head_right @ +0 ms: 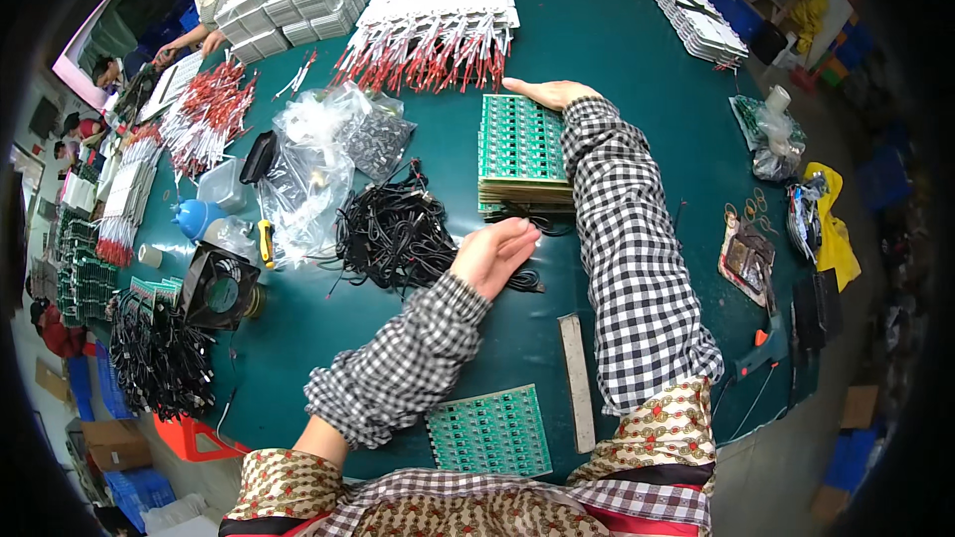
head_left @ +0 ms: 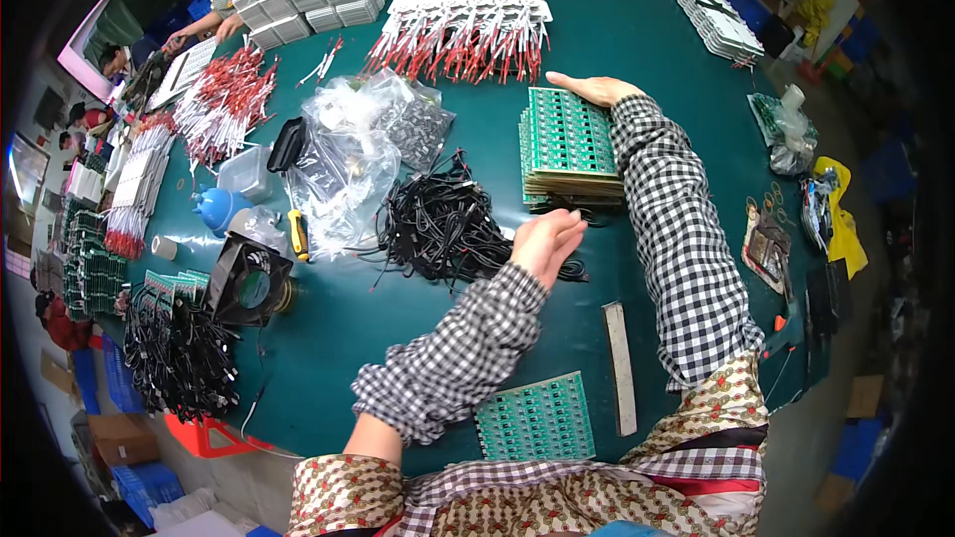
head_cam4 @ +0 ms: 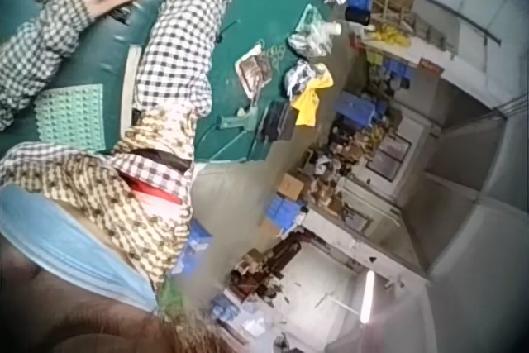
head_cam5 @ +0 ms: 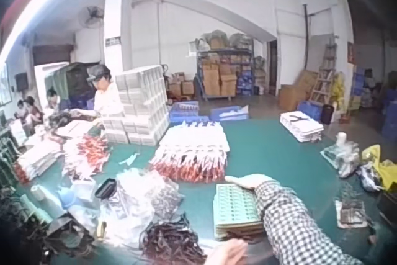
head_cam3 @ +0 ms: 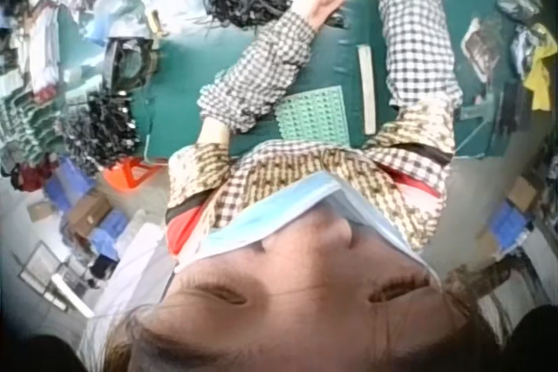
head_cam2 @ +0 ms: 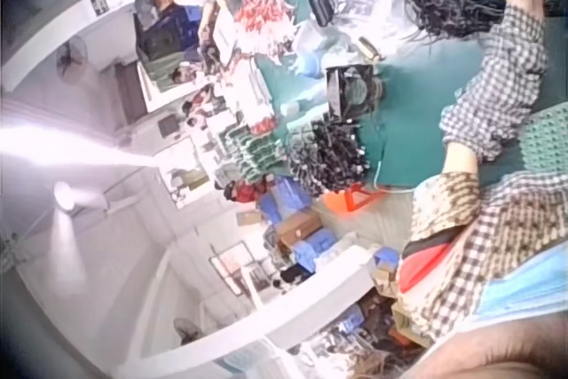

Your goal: The person arranges a stack of circuit boards by hand and solders wires onto a circuit board using a soldering tool.

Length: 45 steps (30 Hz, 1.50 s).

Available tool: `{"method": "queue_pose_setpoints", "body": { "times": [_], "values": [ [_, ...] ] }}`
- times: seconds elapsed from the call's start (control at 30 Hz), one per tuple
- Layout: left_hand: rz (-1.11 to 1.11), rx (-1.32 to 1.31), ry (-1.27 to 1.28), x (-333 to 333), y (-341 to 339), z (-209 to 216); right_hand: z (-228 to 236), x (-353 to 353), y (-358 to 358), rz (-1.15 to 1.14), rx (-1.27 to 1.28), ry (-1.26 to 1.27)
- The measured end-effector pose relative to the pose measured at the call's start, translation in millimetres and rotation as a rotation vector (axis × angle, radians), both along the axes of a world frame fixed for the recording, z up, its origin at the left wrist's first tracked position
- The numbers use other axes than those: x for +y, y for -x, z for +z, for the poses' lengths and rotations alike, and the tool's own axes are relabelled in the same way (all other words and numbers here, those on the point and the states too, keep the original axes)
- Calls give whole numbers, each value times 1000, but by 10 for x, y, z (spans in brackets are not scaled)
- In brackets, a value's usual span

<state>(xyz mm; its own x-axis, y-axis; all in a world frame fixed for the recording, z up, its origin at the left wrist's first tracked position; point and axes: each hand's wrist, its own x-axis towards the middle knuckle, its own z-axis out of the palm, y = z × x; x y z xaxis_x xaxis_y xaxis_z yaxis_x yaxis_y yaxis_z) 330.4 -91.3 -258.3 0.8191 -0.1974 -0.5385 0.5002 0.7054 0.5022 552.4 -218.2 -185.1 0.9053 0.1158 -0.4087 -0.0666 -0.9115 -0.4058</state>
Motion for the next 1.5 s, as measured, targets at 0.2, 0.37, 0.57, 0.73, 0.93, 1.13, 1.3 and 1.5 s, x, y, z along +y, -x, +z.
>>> {"method": "queue_pose_setpoints", "body": {
  "times": [0.2,0.37,0.57,0.73,0.93,1.13,1.3,1.5],
  "values": [
    [64,-999,-1750,94,133,224,132,-91,47,-5,51,-11],
    [-99,-905,-1869,289,219,182,-21,210,-9,-8,58,-174],
    [21,-972,-1910,-129,171,-73,3,-212,105,15,-22,-92],
    [-271,-1216,-1686,122,256,-172,69,38,139,-14,-14,57],
    [-370,-975,-1544,149,282,306,93,10,87,-57,52,60],
    [-138,-388,-975,-8,-149,-41,212,60,96,-6,115,-79],
    [100,-136,-271,-163,-406,-70,45,2,75,-82,-25,-9],
    [172,-135,-883,-630,-239,-78,126,-9,98,-71,23,-2]
  ]
}}
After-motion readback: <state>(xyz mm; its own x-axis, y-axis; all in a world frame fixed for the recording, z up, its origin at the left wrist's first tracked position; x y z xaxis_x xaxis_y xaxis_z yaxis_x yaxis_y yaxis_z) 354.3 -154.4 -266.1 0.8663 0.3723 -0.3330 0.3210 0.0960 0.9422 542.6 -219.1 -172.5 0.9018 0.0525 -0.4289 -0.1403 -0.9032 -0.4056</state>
